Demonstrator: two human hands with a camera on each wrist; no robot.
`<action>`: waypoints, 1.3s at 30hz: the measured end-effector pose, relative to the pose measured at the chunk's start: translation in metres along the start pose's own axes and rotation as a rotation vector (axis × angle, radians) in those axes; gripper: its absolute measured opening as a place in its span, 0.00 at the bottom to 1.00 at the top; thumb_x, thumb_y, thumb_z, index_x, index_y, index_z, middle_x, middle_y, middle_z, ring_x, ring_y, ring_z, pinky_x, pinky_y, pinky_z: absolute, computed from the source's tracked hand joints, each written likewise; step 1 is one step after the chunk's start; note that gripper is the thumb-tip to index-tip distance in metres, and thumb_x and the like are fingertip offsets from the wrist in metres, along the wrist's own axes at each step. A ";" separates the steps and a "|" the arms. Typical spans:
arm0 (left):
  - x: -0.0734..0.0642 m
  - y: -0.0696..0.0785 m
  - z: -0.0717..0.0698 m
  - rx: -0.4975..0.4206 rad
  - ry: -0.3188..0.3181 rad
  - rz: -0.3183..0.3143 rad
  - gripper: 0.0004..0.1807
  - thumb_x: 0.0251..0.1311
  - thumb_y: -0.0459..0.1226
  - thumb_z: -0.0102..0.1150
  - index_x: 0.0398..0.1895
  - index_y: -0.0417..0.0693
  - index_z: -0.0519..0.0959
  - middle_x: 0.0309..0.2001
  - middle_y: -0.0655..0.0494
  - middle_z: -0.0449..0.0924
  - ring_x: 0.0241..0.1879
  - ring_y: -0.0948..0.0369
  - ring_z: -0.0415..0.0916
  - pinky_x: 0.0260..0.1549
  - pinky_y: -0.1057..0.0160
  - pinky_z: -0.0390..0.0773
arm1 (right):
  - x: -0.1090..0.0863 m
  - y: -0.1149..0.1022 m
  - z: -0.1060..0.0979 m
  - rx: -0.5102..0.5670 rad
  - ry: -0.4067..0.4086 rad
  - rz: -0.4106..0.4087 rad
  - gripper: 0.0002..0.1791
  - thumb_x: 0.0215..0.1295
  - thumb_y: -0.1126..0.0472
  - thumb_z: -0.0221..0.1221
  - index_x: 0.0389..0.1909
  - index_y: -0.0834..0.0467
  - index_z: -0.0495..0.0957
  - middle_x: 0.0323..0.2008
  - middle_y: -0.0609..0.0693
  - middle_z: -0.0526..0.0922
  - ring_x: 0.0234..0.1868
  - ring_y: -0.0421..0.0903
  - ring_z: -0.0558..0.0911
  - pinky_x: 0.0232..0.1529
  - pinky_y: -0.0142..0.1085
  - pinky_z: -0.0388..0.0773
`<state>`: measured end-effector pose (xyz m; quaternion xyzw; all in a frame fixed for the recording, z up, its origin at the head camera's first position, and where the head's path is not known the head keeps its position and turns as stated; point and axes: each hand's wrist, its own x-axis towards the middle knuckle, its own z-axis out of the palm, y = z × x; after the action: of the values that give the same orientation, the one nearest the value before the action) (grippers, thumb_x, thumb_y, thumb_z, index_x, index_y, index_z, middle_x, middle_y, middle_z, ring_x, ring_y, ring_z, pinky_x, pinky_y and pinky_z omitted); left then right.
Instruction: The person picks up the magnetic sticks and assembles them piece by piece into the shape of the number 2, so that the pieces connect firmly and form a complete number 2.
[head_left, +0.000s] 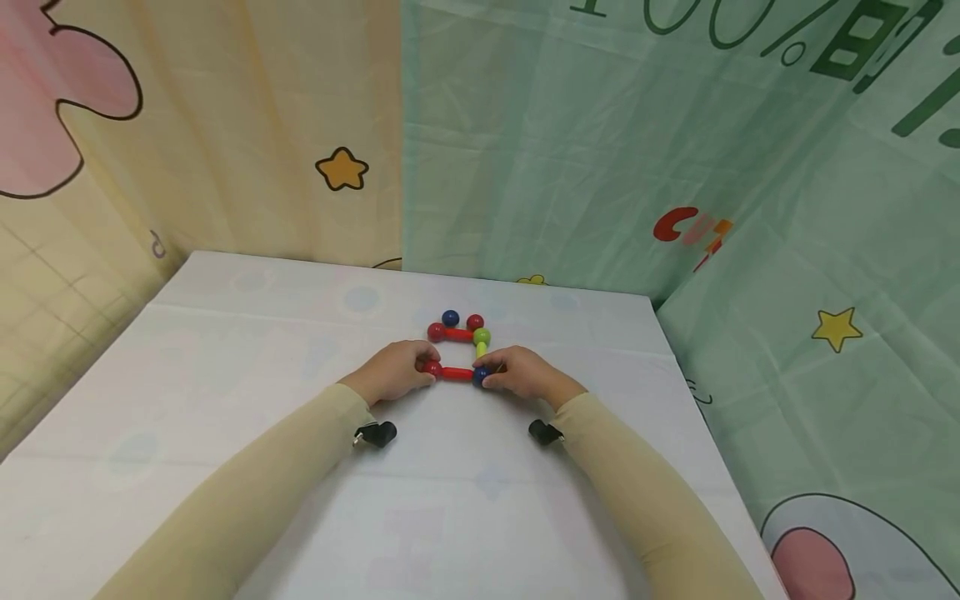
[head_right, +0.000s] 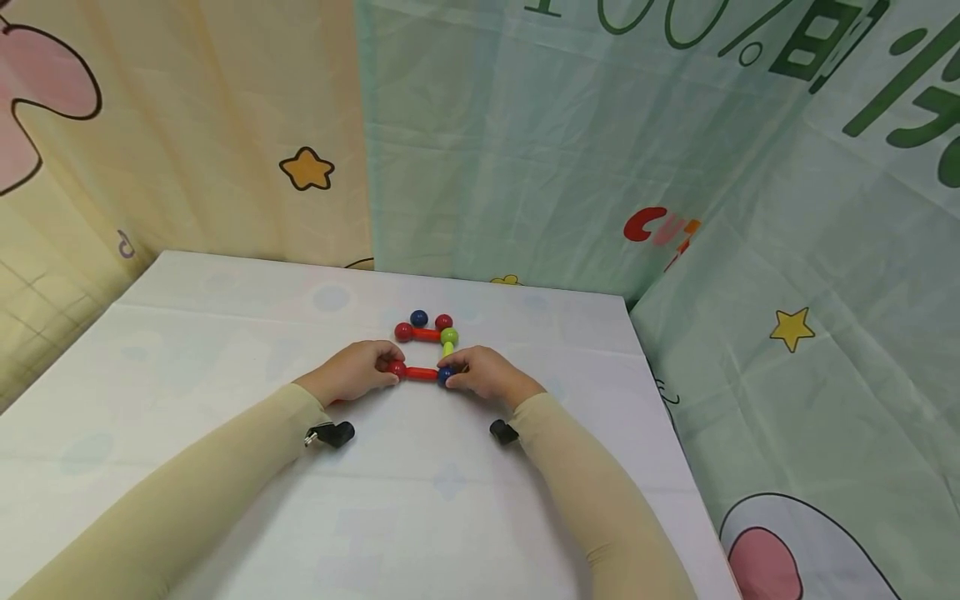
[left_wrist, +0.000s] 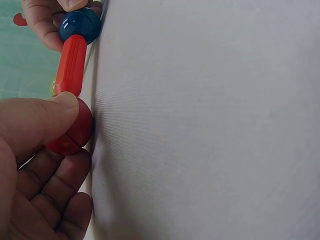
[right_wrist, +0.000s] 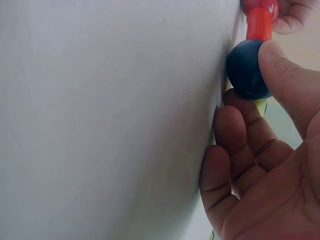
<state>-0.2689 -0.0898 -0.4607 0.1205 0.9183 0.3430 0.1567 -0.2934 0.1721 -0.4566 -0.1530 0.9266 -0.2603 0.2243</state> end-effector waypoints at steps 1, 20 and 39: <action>0.000 0.000 0.000 -0.001 0.000 0.000 0.20 0.66 0.39 0.72 0.60 0.52 0.81 0.51 0.53 0.83 0.52 0.53 0.77 0.62 0.50 0.79 | 0.000 0.000 0.000 0.003 0.002 0.001 0.20 0.70 0.55 0.69 0.62 0.42 0.85 0.58 0.48 0.84 0.58 0.49 0.77 0.67 0.47 0.78; 0.001 -0.002 -0.002 0.025 -0.013 0.010 0.20 0.65 0.40 0.72 0.59 0.52 0.81 0.49 0.53 0.83 0.51 0.54 0.77 0.60 0.51 0.79 | -0.002 0.001 0.003 0.023 0.068 -0.013 0.23 0.70 0.57 0.69 0.65 0.44 0.83 0.50 0.49 0.85 0.47 0.47 0.79 0.53 0.39 0.81; 0.003 -0.003 -0.008 0.030 -0.012 0.019 0.22 0.67 0.40 0.71 0.62 0.52 0.79 0.55 0.51 0.83 0.55 0.52 0.78 0.63 0.48 0.79 | 0.000 0.002 0.004 0.026 0.080 0.013 0.22 0.73 0.58 0.66 0.66 0.43 0.82 0.52 0.49 0.86 0.47 0.48 0.78 0.51 0.38 0.80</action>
<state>-0.2745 -0.0958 -0.4580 0.1336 0.9212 0.3301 0.1571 -0.2921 0.1723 -0.4613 -0.1335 0.9322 -0.2769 0.1910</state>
